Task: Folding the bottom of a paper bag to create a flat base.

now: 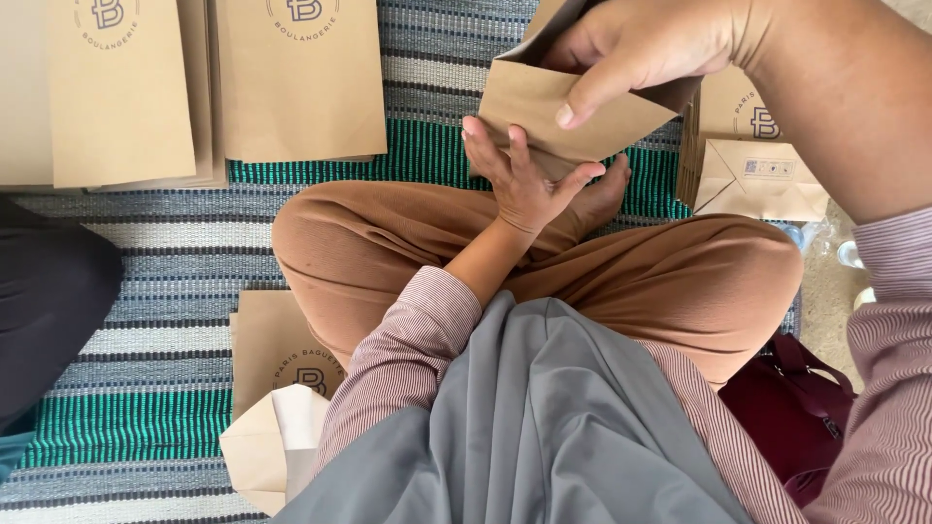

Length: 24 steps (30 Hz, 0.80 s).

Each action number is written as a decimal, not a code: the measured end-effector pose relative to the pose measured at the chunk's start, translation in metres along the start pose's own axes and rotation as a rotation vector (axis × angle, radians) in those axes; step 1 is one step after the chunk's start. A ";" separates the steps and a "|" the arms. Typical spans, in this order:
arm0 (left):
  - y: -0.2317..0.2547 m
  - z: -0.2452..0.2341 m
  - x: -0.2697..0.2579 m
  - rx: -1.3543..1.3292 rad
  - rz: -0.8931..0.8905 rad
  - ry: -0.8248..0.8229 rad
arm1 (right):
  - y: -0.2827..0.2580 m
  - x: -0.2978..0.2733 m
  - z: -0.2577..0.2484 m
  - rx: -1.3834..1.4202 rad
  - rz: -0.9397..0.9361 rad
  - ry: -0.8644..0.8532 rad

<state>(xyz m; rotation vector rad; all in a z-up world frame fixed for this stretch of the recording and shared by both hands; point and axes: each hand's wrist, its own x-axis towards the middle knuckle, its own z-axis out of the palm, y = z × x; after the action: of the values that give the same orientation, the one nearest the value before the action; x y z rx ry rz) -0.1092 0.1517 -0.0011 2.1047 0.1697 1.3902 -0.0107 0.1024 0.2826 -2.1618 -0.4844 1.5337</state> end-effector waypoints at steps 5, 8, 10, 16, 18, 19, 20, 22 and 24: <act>0.004 -0.001 0.003 0.008 -0.004 0.004 | -0.004 0.001 0.005 -0.017 0.061 0.009; 0.004 -0.002 0.003 0.005 -0.001 0.004 | -0.006 0.001 0.008 0.036 0.084 0.010; 0.004 -0.001 0.003 0.014 0.001 0.001 | -0.005 0.002 0.008 0.072 0.113 0.022; 0.001 0.002 -0.001 -0.015 -0.006 0.001 | 0.038 0.033 -0.016 0.043 0.026 0.223; -0.001 0.005 -0.006 -0.041 -0.033 -0.007 | 0.038 0.034 -0.022 0.144 0.055 0.123; -0.001 0.005 -0.005 -0.041 -0.032 -0.006 | 0.034 0.031 -0.019 0.143 0.054 0.124; -0.002 0.005 -0.004 -0.017 -0.016 -0.001 | 0.030 0.028 -0.016 0.175 0.077 0.119; -0.001 0.004 -0.002 0.008 -0.002 0.006 | 0.013 0.015 -0.007 0.203 0.102 0.114; 0.001 0.001 -0.001 -0.022 0.016 -0.014 | -0.014 -0.002 0.008 0.136 0.130 0.060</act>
<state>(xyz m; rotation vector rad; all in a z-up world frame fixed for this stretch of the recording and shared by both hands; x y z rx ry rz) -0.1085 0.1499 -0.0012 2.1019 0.1313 1.3803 -0.0194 0.1141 0.2898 -2.1632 -0.2170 1.5174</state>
